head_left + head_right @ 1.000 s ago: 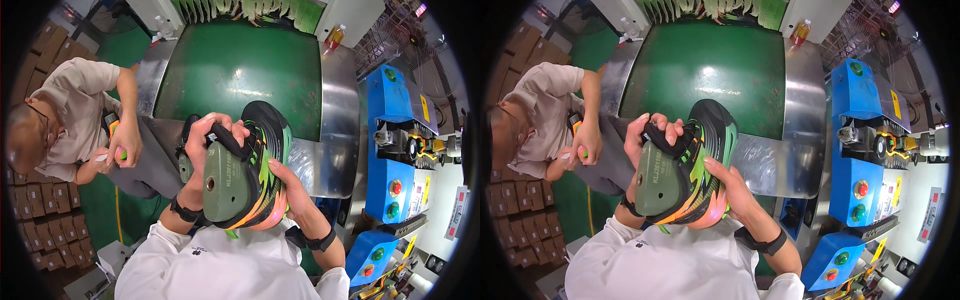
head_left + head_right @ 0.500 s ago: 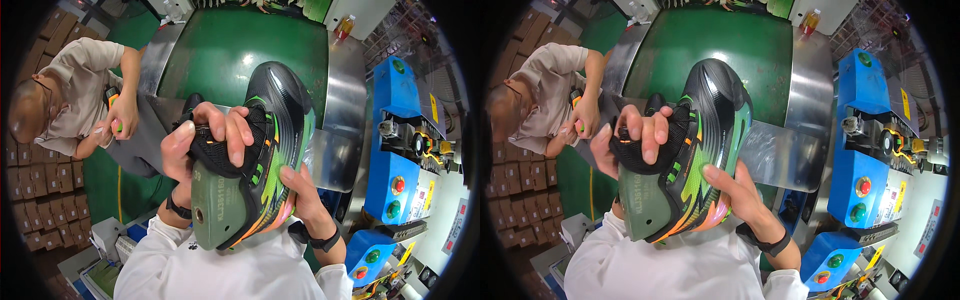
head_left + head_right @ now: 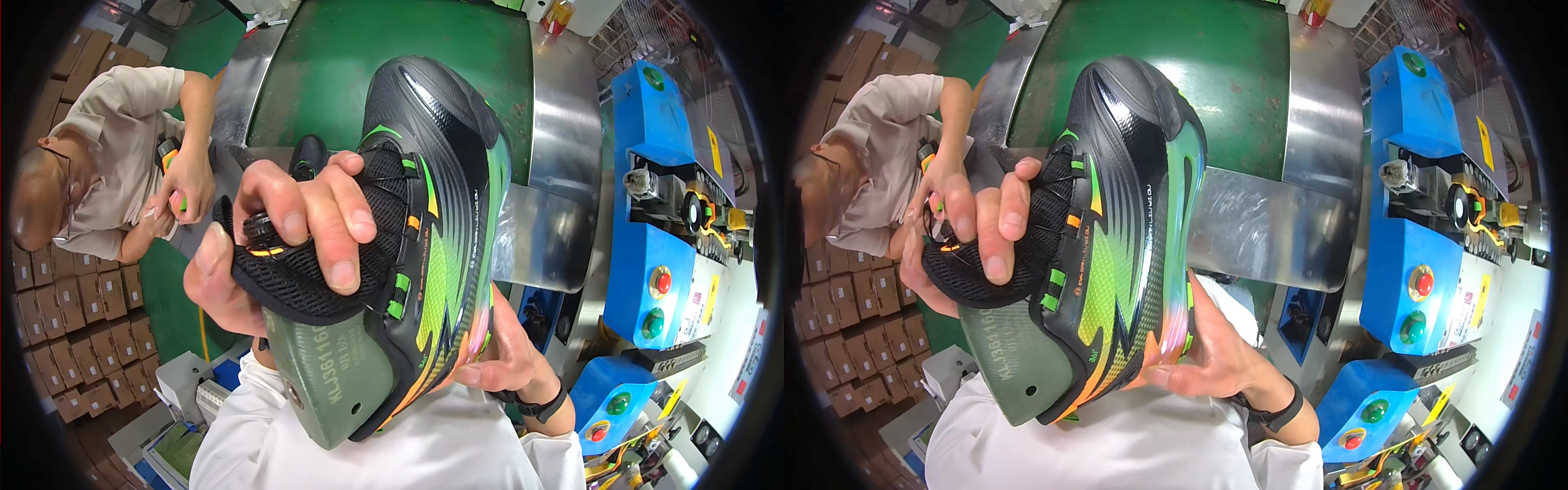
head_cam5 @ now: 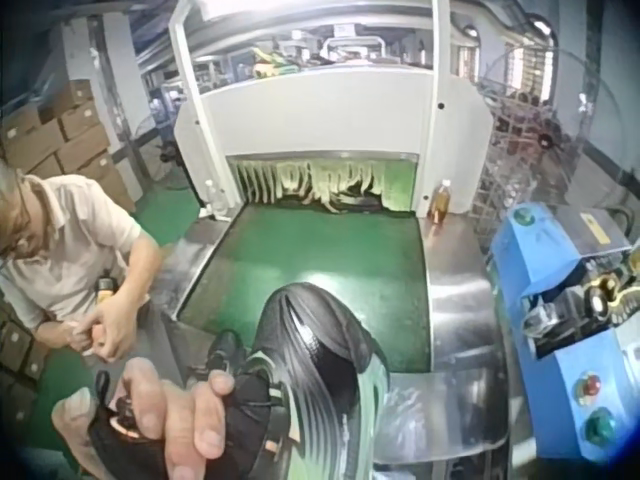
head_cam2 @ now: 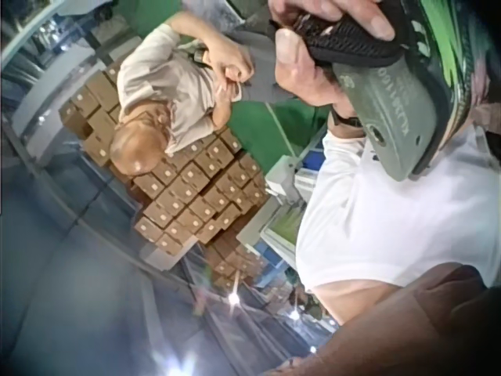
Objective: The recorder is operating various machines and moving shoes along an assembly line in a factory.
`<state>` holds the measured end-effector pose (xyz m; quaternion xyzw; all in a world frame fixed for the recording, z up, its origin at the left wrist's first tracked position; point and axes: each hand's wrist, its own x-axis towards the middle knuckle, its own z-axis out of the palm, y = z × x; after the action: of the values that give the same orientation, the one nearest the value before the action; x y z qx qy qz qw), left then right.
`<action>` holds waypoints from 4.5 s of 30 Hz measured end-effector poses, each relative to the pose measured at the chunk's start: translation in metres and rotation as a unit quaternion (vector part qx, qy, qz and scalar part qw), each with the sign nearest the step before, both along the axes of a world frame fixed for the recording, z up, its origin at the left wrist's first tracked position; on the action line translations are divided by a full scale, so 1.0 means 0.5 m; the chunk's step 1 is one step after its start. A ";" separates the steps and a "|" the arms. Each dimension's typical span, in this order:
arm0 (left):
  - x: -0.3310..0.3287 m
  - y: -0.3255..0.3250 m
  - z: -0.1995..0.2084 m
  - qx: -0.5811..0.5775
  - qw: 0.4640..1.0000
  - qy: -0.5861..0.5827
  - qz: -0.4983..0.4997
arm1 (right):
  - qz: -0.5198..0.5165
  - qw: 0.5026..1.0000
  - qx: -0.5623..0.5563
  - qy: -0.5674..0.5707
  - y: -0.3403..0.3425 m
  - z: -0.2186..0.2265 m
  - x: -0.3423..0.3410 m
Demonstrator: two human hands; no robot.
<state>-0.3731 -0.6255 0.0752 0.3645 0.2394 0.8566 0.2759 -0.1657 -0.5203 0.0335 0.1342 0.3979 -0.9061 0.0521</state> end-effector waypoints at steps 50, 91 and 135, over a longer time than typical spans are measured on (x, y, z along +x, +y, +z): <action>0.053 0.047 0.031 -0.036 0.999 -0.023 -0.008 | -0.039 0.995 0.082 0.046 0.031 0.042 0.045; 0.061 0.061 0.031 -0.037 0.999 -0.022 0.000 | -0.041 0.998 0.055 -0.003 0.036 0.040 0.050; 0.072 0.059 0.031 -0.071 0.996 -0.053 0.010 | -0.060 0.997 0.036 0.022 0.025 0.034 0.050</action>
<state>-0.3370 -0.5962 0.0908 0.2955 0.2883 0.8583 0.3046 -0.1410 -0.5075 0.0507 0.1397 0.4226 -0.8954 -0.0164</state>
